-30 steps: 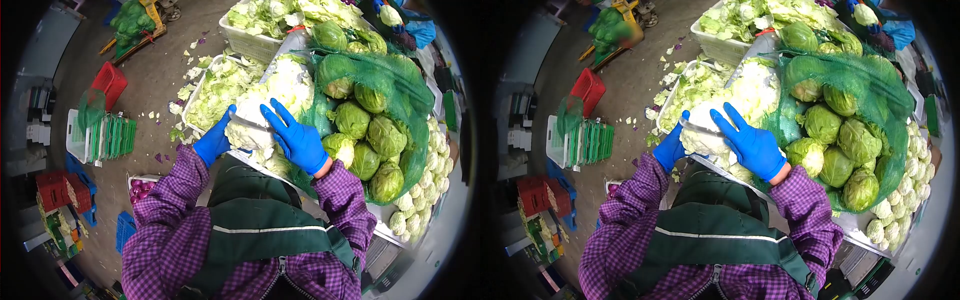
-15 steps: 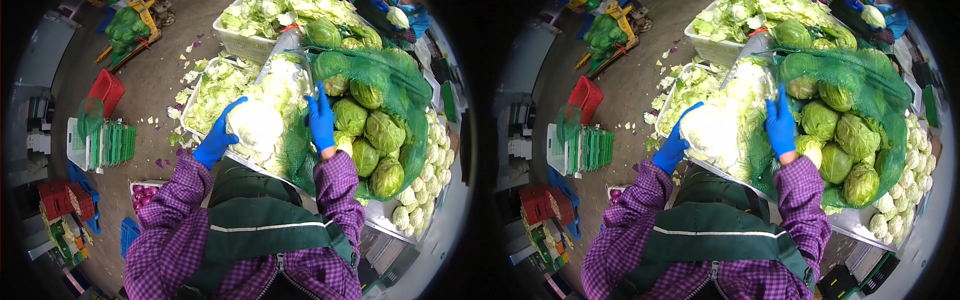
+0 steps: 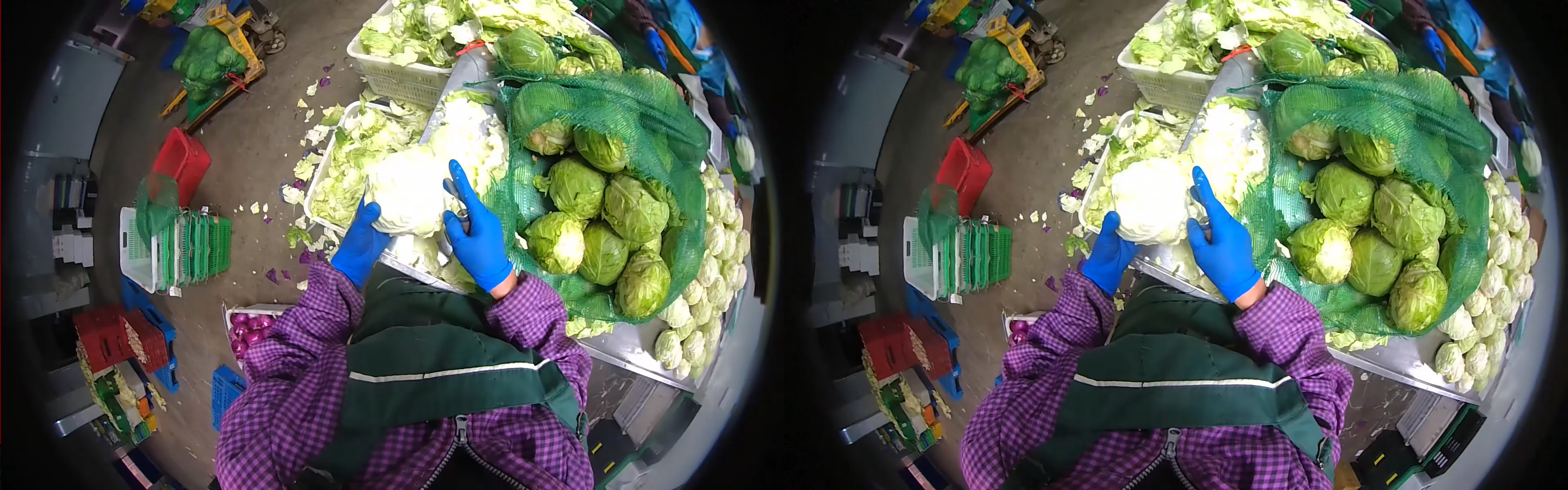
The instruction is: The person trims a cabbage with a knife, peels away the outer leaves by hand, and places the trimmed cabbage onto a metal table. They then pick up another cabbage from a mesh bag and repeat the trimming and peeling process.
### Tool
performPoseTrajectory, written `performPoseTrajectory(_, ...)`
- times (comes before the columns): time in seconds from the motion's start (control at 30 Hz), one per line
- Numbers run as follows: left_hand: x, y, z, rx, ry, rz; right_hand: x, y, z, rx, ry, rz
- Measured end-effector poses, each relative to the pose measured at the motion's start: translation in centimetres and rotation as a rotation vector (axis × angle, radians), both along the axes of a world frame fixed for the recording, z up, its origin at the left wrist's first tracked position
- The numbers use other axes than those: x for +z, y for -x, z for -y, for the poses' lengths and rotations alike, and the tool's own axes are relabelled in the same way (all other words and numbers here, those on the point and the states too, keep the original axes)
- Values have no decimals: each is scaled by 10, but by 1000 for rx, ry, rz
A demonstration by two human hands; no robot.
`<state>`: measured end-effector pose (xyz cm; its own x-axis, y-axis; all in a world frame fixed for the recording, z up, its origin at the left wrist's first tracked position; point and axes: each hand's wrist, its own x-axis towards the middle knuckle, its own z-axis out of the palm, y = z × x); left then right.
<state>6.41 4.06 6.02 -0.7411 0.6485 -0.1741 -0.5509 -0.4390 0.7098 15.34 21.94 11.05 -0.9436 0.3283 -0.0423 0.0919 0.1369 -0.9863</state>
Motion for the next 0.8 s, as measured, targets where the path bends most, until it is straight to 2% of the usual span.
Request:
performPoseTrajectory(0.07,-6,-3,-4,75,-115,240,2,-3,3,33,-414,30)
performPoseTrajectory(0.1,-8,-3,-5,72,-117,237,-1,-2,2,48,-555,-53)
performPoseTrajectory(0.2,1,-6,-10,74,-161,263,-1,3,1,78,-707,-98)
performPoseTrajectory(0.33,2,-8,-12,86,-149,252,-8,7,-2,118,-749,-91)
performPoseTrajectory(0.43,3,-12,-11,93,-136,288,-17,9,-4,135,-851,40)
performPoseTrajectory(0.6,3,-18,-12,99,-41,268,-47,11,-11,17,-916,-106)
performPoseTrajectory(0.67,-5,-17,-1,134,-327,368,-81,2,-37,-108,-723,256)
performPoseTrajectory(0.7,16,-16,1,176,-219,139,-97,-10,-48,-225,-741,97)
performPoseTrajectory(0.73,24,-12,7,121,-193,-36,-96,-14,-51,-250,-687,11)
performPoseTrajectory(0.8,1,-9,28,130,-123,118,-68,-13,-36,-204,-598,4)
